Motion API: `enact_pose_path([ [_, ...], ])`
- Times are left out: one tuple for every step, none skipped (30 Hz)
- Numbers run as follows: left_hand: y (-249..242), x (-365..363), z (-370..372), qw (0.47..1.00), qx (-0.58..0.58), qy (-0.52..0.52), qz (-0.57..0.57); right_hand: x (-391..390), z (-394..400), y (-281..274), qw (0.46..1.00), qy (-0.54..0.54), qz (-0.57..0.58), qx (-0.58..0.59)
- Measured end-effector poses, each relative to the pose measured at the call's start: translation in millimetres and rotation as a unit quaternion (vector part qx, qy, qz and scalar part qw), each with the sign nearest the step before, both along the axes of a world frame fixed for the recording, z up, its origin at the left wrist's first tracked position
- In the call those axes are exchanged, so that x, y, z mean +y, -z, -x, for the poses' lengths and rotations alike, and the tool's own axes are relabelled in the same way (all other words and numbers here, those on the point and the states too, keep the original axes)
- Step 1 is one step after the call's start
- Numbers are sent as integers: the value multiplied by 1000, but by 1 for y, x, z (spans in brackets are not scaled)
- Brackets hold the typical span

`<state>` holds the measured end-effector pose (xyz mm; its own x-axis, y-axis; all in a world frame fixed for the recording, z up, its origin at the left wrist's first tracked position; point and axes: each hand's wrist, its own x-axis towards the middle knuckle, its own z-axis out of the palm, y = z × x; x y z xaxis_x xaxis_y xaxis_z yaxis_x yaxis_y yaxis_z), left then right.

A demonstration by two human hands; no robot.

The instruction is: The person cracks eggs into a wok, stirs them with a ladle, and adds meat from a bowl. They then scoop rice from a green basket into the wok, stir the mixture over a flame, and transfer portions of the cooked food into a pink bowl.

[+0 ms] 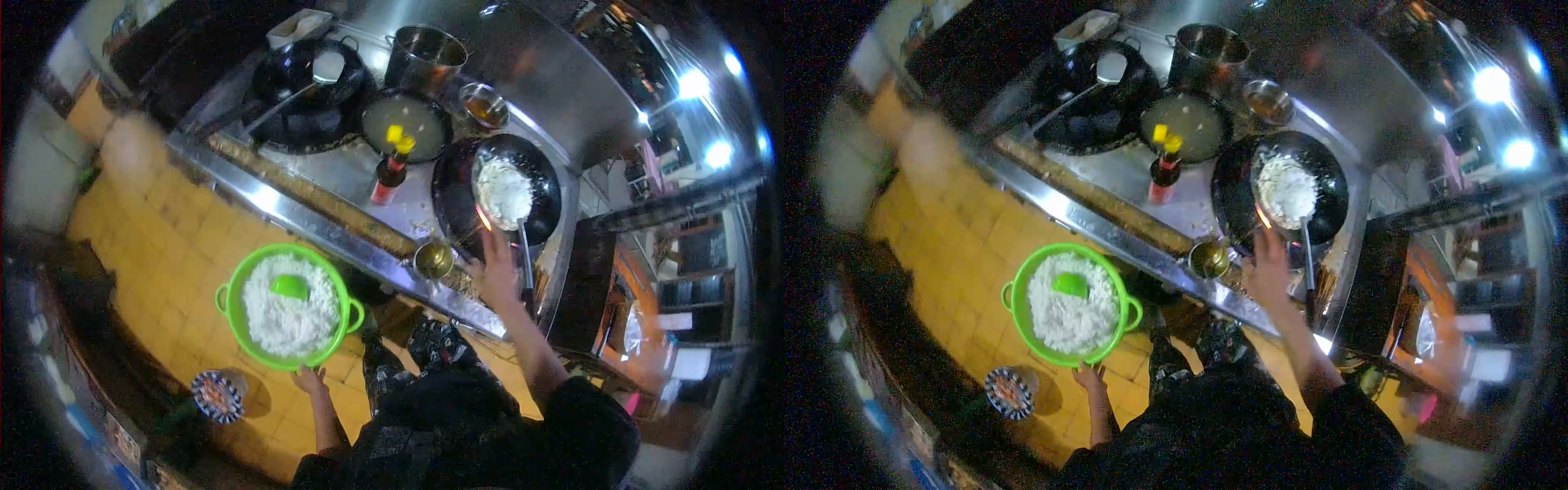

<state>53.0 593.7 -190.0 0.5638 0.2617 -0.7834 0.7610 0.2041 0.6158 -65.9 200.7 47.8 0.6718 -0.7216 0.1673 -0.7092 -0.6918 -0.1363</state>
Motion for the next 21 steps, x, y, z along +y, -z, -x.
enact_pose_path([
  [-1,0,-1,1000,1,16,-10,-18,34,-10,989,59,51,124],
  [-1,2,-4,999,-1,29,-21,-35,80,-3,980,130,-11,149],
  [4,7,-4,998,-18,51,-14,-59,139,55,963,189,-6,194],
  [12,11,-5,997,-33,72,-9,-59,145,56,964,196,-5,178],
  [12,17,-8,996,-48,78,-6,-58,152,55,958,234,-154,68],
  [8,20,-14,991,2,126,-45,-57,158,50,918,260,-298,-43],
  [8,14,-17,980,51,172,-85,-60,165,44,847,270,-431,-153],
  [3,0,-20,980,39,175,-85,-64,172,35,747,268,-551,-255],
  [-3,-7,-21,968,36,175,-174,-60,169,24,837,256,-450,-176],
  [-10,-12,-23,948,33,174,-265,-57,177,22,831,260,-456,-184],
  [-15,-19,-26,921,29,169,-350,-58,182,18,919,223,-318,-66],
  [-20,-25,-30,920,22,168,-353,-58,187,12,937,245,-248,-10],
  [-26,-28,-38,893,24,201,-402,-58,191,5,945,271,-178,47],
  [-30,-35,-42,862,26,231,-449,-54,196,0,945,269,-180,40],
  [-28,-46,-37,826,-42,235,-511,-49,203,-2,953,268,-140,-3],
  [-36,-55,-35,825,-45,230,-513,-45,208,-7,958,266,-100,-46],
  [-45,-68,-33,799,-127,251,-531,-41,208,-16,949,266,-164,-51],
  [-52,-79,-29,767,-205,272,-544,-42,221,8,949,265,-164,-51],
  [-55,-88,-24,780,-297,269,-481,-41,239,50,955,217,-197,-44],
  [-73,-107,-15,787,-317,291,-441,-49,241,56,956,195,-208,-64],
  [-69,-121,-10,785,-344,302,-417,-57,243,63,956,172,-220,-84],
])
